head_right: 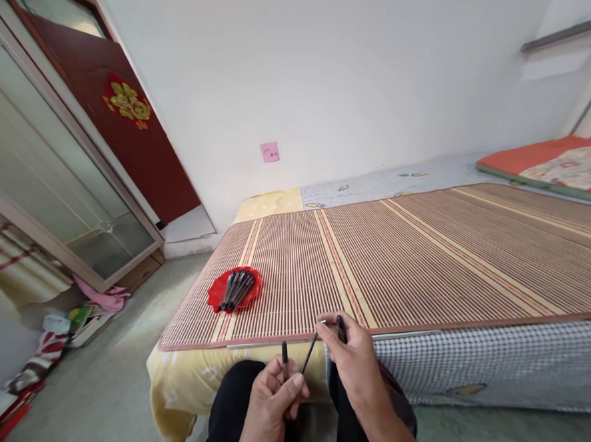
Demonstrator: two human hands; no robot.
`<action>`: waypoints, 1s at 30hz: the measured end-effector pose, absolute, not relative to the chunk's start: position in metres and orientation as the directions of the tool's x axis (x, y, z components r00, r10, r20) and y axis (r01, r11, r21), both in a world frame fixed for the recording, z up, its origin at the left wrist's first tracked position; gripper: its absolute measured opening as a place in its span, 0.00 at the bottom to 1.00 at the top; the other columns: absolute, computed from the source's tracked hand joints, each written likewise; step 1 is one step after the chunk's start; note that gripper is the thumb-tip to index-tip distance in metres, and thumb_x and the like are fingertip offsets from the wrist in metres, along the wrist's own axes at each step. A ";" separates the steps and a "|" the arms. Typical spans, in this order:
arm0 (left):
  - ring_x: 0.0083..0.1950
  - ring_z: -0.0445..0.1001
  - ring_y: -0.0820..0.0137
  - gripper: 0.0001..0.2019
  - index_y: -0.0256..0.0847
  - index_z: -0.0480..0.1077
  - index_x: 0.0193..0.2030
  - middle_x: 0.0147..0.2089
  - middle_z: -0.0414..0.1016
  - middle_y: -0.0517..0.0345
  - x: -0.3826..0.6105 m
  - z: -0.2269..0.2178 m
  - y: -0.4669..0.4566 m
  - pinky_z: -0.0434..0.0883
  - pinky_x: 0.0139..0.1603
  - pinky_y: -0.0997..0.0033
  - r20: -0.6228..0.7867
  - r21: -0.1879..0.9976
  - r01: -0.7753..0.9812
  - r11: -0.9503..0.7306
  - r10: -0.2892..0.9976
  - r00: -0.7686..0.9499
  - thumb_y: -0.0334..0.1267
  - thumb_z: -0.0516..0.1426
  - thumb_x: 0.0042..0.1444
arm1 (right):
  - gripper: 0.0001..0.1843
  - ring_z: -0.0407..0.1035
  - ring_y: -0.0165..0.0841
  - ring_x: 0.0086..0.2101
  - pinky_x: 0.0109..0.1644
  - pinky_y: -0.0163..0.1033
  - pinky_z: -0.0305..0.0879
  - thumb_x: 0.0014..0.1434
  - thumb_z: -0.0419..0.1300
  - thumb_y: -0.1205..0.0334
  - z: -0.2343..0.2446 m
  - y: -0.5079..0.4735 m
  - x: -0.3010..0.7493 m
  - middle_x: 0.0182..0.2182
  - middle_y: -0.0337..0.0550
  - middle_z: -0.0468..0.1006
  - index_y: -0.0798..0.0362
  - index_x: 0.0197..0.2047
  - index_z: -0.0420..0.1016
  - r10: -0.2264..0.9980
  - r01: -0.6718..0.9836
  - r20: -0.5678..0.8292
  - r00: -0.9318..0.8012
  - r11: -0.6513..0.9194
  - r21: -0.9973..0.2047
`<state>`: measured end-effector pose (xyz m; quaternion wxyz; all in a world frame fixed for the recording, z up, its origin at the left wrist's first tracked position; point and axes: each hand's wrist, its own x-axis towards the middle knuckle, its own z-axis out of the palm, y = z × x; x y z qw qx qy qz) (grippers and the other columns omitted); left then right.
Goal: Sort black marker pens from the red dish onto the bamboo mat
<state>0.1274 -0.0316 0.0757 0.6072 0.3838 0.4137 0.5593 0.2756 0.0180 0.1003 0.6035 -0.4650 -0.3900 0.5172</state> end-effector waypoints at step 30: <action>0.18 0.57 0.83 0.24 0.37 0.68 0.39 0.26 0.76 0.58 0.130 0.072 -0.036 0.47 0.19 0.81 -0.105 0.880 -0.470 0.071 0.993 -0.047 0.51 0.71 0.49 | 0.26 0.50 0.20 0.19 0.20 0.30 0.45 0.50 0.72 0.41 0.111 0.013 0.273 0.25 0.32 0.66 0.52 0.43 0.76 0.978 -0.294 -0.025 -0.205 -0.086 -0.952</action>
